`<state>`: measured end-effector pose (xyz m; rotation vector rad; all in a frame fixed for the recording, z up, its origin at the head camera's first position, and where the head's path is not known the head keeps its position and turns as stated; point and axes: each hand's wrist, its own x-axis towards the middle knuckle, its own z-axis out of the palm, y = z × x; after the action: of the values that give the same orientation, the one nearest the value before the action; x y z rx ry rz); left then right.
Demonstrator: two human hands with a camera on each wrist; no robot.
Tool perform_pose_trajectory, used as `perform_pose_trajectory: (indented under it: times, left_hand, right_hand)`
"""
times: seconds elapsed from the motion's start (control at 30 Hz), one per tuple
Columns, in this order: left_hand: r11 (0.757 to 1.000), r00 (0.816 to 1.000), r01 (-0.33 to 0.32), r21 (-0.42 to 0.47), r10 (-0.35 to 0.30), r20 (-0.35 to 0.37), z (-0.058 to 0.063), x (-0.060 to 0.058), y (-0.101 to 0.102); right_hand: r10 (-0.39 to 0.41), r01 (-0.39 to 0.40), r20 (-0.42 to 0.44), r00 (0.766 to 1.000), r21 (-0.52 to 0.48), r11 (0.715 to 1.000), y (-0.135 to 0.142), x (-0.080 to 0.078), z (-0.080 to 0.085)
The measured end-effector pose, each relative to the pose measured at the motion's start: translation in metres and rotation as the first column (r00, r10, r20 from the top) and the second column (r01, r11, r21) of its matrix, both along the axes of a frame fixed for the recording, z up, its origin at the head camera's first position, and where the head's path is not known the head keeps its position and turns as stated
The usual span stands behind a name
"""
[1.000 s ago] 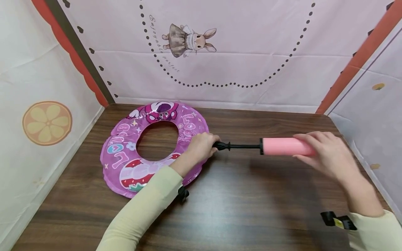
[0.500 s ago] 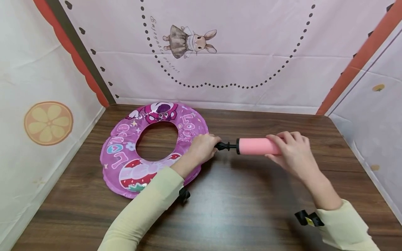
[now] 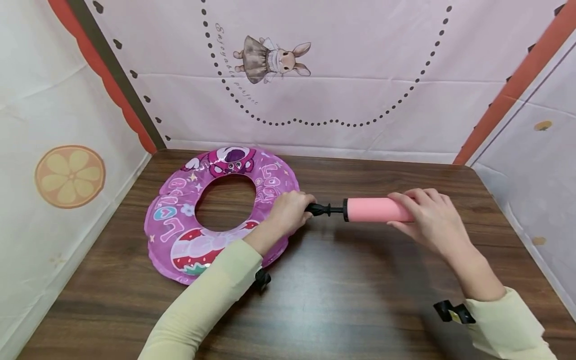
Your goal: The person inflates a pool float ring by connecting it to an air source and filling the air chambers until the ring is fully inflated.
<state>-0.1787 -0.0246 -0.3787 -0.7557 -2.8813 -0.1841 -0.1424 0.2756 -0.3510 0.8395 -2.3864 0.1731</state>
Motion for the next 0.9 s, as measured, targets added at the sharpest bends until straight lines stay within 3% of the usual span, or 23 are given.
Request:
perform_pose_trajectory:
  times: [0.23, 0.33, 0.53, 0.73, 0.9]
  left_hand:
    - [1.0, 1.0, -0.001, 0.0, 0.001, -0.002, -0.002, -0.002, -0.002]
    - [1.0, 1.0, -0.004, -0.014, 0.004, -0.024, -0.004, -0.002, -0.001]
    - [0.999, 0.998, 0.036, -0.026, -0.038, -0.051, -0.004, -0.002, 0.006]
    - [0.999, 0.994, 0.042, -0.023, -0.044, -0.097, -0.005, -0.002, 0.008]
    - [0.999, 0.996, 0.036, -0.018, -0.037, -0.076, -0.004, -0.002, 0.006]
  right_hand:
    - [-0.03, 0.03, 0.004, 1.0, -0.038, 0.999, 0.051, 0.006, 0.013]
    - [-0.035, 0.035, 0.009, 0.999, -0.064, 0.997, 0.059, 0.007, 0.016]
    - [0.026, -0.027, -0.049, 0.998, -0.028, 0.999, 0.021, 0.001, 0.003]
    - [-0.006, 0.005, -0.037, 0.999, -0.034, 0.999, -0.022, -0.005, -0.009]
    - [-0.015, 0.014, -0.031, 0.999, -0.026, 1.0, -0.032, -0.005, -0.011]
